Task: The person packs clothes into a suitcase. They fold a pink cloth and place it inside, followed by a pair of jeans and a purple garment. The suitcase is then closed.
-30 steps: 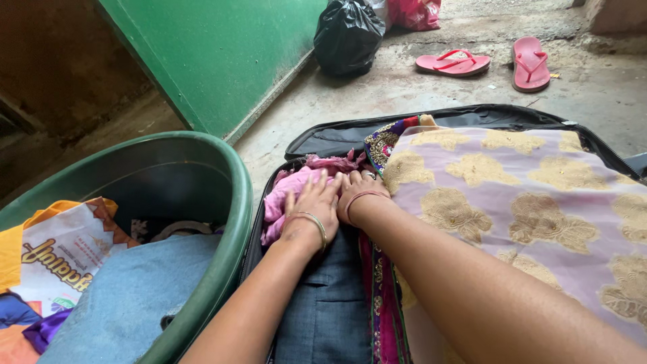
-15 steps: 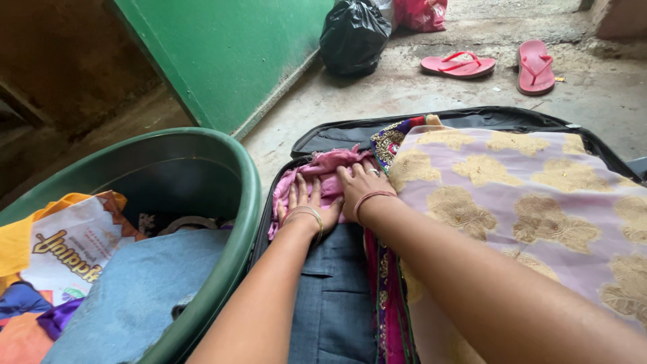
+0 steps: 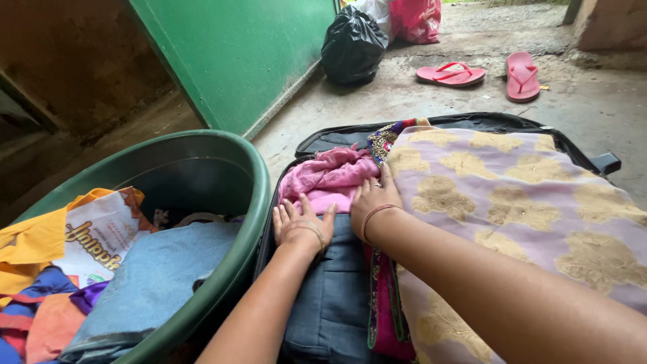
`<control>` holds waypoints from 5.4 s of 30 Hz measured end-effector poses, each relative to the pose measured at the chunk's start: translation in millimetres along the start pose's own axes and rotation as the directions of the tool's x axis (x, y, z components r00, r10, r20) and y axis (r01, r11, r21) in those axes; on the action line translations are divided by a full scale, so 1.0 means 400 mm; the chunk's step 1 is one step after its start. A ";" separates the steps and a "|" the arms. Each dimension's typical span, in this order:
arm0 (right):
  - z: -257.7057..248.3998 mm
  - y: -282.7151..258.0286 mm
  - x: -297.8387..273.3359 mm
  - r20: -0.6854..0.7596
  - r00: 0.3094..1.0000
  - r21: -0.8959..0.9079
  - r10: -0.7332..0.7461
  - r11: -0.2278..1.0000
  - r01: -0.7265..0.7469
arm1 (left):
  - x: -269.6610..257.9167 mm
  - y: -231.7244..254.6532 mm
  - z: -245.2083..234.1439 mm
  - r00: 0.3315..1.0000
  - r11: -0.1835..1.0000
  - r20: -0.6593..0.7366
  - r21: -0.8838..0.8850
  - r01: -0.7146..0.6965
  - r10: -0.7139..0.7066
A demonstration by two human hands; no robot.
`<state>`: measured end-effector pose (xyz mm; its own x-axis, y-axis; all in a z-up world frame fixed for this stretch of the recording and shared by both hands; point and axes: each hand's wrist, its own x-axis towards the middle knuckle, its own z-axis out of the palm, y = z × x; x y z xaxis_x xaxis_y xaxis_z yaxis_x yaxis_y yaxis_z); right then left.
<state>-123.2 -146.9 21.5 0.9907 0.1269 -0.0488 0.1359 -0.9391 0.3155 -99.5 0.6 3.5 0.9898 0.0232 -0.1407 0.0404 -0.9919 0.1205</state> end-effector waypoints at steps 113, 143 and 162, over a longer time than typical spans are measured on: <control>0.232 0.465 -0.516 -0.207 0.805 0.587 0.556 0.729 -0.352 | -0.486 0.184 -0.080 0.419 0.445 0.256 -0.054 -0.894 0.871; 0.196 0.561 -0.237 0.017 0.823 0.610 0.568 0.646 -0.458 | -0.396 0.110 -0.149 0.165 0.368 0.329 -0.807 -0.461 0.930; 0.210 0.535 -0.240 -0.094 0.799 0.580 0.594 0.685 -0.441 | -0.064 0.554 -0.116 0.659 0.784 -0.483 0.100 -0.613 0.577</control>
<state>-189.6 -386.8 14.1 0.8728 -0.4263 0.2378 -0.3472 -0.8845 -0.3116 -109.4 -214.2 79.6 0.7414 -0.4962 0.4517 -0.5884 -0.8044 0.0822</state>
